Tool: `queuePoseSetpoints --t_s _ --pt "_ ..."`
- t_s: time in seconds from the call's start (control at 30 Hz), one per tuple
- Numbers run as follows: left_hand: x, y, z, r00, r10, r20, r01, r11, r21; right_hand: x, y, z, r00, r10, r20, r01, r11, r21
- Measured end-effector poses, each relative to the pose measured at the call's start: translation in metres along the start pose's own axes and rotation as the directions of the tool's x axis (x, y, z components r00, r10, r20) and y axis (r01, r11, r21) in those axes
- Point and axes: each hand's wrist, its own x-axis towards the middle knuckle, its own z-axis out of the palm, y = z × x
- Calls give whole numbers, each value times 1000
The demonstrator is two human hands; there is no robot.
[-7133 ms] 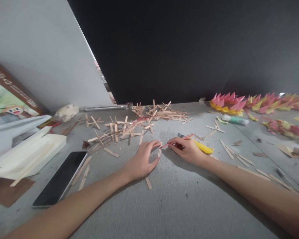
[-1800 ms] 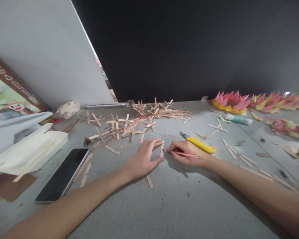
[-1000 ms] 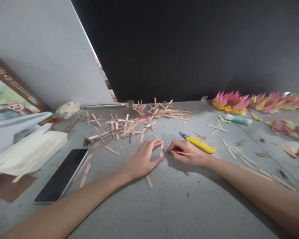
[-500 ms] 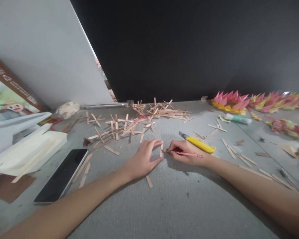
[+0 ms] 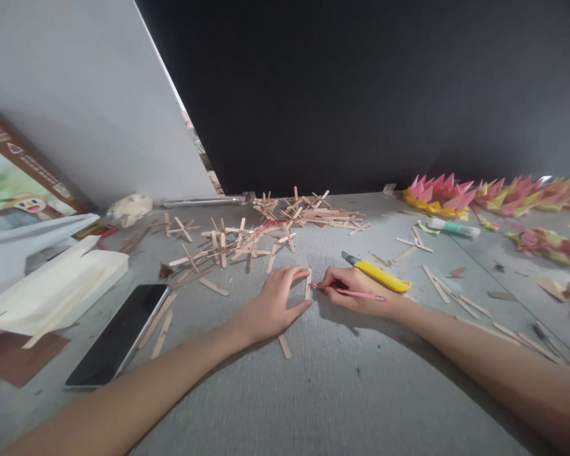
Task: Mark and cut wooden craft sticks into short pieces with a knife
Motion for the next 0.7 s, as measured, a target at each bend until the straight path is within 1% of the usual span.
queuePoseSetpoints --t_s 0.1,0.27,0.43,0.6,0.7 --pt "0 0 0 1000 9 -6 -9 1000 -4 0 1 0 1000 0 4 0 1000 -2" --pt "0 1 -1 1000 -3 8 3 1000 -2 0 2 -1 998 -42 50 40 998 38" --pt "0 1 -2 1000 -5 8 5 1000 -6 -1 -1 -1 1000 -1 19 1 1000 12" --pt "0 2 -1 1000 -1 8 1 1000 -14 -1 3 -1 998 -40 45 40 999 18" --pt "0 2 -1 1000 -4 3 4 1000 -13 -1 4 -1 998 -43 52 42 999 24"
